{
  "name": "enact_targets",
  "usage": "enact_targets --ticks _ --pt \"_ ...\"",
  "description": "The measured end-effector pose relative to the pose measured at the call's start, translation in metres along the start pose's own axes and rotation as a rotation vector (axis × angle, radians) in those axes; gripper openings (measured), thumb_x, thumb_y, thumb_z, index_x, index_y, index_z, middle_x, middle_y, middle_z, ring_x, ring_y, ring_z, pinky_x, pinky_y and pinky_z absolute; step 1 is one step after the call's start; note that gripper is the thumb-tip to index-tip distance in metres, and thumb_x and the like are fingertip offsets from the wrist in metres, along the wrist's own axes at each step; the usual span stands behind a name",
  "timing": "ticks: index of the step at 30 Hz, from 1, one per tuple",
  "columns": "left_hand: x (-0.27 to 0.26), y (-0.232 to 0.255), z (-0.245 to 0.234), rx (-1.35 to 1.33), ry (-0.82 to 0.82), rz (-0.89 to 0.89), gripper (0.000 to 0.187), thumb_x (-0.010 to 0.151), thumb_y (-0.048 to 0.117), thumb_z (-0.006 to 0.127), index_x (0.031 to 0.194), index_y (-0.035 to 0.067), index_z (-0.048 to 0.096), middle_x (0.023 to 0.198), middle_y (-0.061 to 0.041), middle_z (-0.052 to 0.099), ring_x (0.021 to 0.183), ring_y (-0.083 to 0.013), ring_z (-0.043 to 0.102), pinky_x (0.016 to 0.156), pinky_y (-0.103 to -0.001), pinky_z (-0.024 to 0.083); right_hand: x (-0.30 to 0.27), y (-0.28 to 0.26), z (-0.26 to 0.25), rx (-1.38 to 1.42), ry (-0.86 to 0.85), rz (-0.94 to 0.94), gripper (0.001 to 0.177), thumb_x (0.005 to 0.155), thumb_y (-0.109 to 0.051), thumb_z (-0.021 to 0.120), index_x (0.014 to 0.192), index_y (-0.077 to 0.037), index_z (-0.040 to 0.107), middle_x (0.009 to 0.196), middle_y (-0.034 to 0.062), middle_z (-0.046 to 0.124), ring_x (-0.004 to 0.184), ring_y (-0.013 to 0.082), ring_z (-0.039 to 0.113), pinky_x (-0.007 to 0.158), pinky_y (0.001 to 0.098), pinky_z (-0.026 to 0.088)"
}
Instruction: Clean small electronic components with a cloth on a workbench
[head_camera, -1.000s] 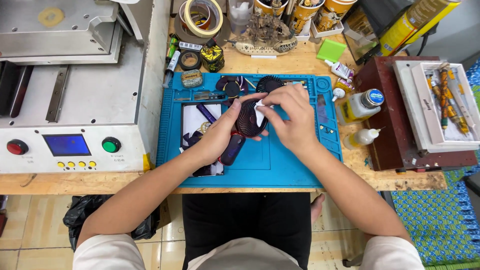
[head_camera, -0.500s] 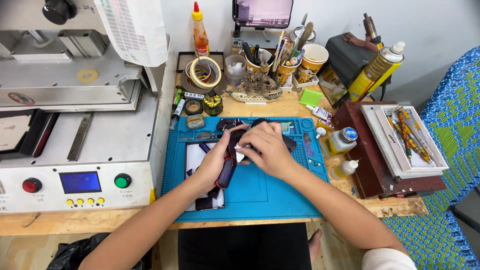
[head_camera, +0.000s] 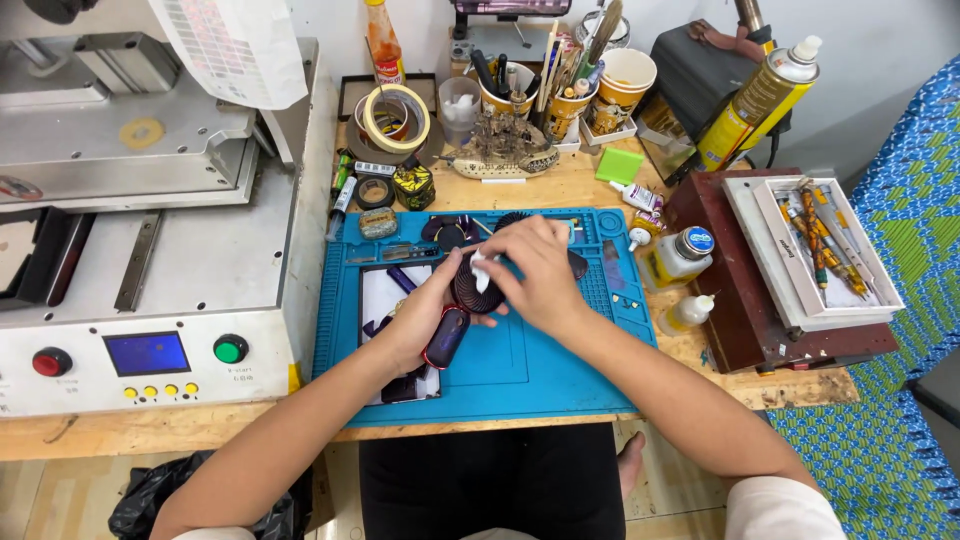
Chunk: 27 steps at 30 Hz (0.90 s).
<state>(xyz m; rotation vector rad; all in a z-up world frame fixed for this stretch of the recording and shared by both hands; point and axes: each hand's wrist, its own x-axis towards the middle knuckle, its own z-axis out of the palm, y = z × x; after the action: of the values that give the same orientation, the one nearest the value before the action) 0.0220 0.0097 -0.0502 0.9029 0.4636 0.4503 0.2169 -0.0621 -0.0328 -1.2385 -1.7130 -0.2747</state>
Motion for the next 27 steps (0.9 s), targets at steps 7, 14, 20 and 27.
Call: enact_targets --ticks 7,14,20,27 --pt "-0.007 0.015 0.008 0.038 0.013 -0.012 0.073 0.120 0.060 0.044 0.175 0.011 0.050 0.138 -0.025 0.079 0.113 -0.0350 0.082 0.097 -0.051 0.073 0.004 -0.015 -0.001 -0.024 -0.031 -0.033 0.010 0.107 -0.024 0.085 0.115 -0.023 0.078 0.116 -0.0058 0.082 0.108 0.0212 0.072 0.103 0.0398 0.041" --pt "-0.009 0.017 0.007 0.052 0.021 0.011 0.076 0.120 0.059 0.044 0.177 0.009 0.045 0.140 -0.026 0.077 0.113 -0.0339 0.081 0.098 -0.052 0.072 0.001 -0.026 0.003 -0.006 -0.035 -0.056 0.006 0.110 -0.026 0.082 0.113 -0.023 0.078 0.112 -0.0074 0.080 0.107 0.0202 0.071 0.103 0.0398 0.040" --pt "-0.006 0.010 0.003 0.101 0.006 0.004 0.076 0.121 0.059 0.042 0.177 0.008 0.046 0.140 -0.030 0.077 0.116 -0.0367 0.081 0.102 -0.054 0.071 0.006 -0.017 -0.006 -0.060 0.013 -0.018 0.011 0.109 -0.018 0.084 0.118 -0.018 0.077 0.111 -0.0038 0.079 0.106 0.0215 0.069 0.101 0.0400 0.041" --pt "-0.007 0.019 0.008 0.115 0.029 -0.001 0.074 0.120 0.062 0.042 0.176 0.014 0.048 0.133 -0.025 0.081 0.110 -0.0337 0.084 0.102 -0.051 0.071 0.009 -0.027 -0.005 -0.101 -0.015 -0.057 0.011 0.108 -0.021 0.085 0.116 -0.019 0.077 0.111 -0.0040 0.080 0.104 0.0198 0.070 0.102 0.0400 0.040"
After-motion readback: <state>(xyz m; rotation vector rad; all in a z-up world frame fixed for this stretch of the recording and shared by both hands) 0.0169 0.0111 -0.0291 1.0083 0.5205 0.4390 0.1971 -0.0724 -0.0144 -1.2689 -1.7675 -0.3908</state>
